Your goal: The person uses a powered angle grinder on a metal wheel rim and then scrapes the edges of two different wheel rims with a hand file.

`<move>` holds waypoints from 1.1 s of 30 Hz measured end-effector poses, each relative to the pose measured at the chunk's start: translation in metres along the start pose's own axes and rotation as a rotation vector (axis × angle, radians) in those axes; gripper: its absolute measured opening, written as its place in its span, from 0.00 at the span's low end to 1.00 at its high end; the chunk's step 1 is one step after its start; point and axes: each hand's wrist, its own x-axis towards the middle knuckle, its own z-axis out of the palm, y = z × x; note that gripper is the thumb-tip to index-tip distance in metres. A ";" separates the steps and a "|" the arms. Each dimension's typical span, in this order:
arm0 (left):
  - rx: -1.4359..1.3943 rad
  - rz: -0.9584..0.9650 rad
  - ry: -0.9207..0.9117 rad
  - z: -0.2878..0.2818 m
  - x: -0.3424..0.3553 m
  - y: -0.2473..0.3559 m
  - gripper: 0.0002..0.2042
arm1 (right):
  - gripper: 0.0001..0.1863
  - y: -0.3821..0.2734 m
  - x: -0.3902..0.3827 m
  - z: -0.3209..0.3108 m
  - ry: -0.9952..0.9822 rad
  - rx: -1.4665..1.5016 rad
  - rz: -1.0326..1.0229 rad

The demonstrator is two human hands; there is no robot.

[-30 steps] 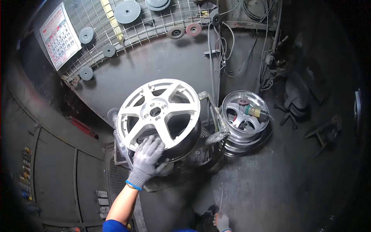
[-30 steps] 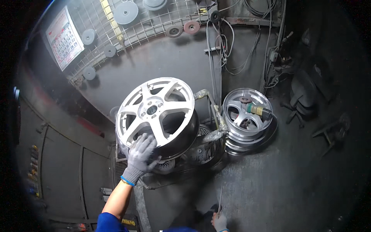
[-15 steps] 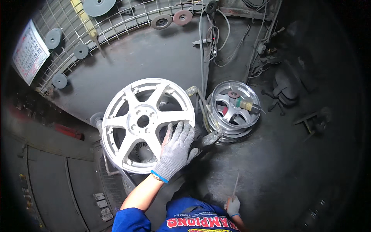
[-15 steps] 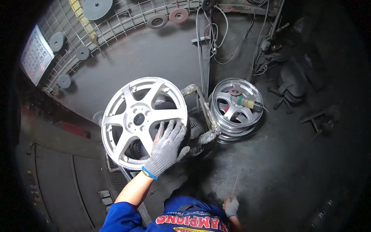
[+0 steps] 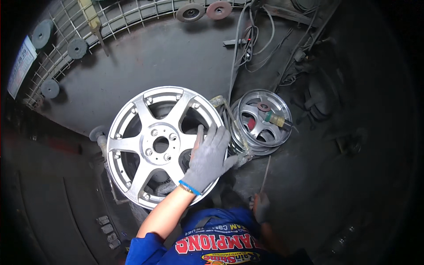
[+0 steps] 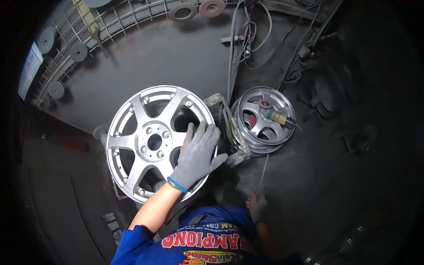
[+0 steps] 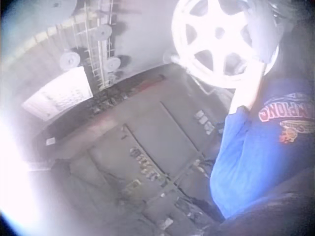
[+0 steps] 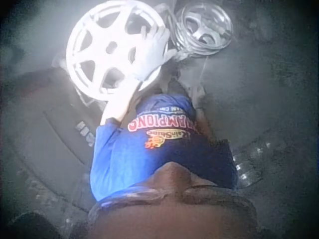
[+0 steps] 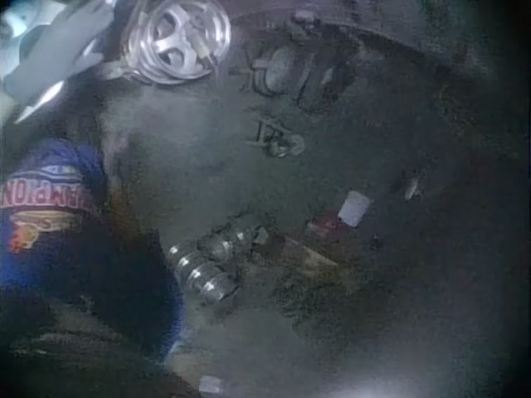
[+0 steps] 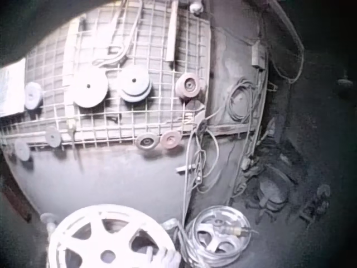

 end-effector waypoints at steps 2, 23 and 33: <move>-0.032 -0.043 0.030 0.007 -0.001 -0.006 0.38 | 0.06 -0.001 0.019 0.003 -0.007 -0.115 -0.056; -0.215 -0.586 0.120 0.001 -0.064 0.080 0.15 | 0.21 -0.067 0.214 0.094 -0.381 -0.711 -0.670; -0.147 -0.776 0.193 0.020 -0.052 0.093 0.14 | 0.20 -0.093 0.200 0.091 -0.519 -1.145 -1.038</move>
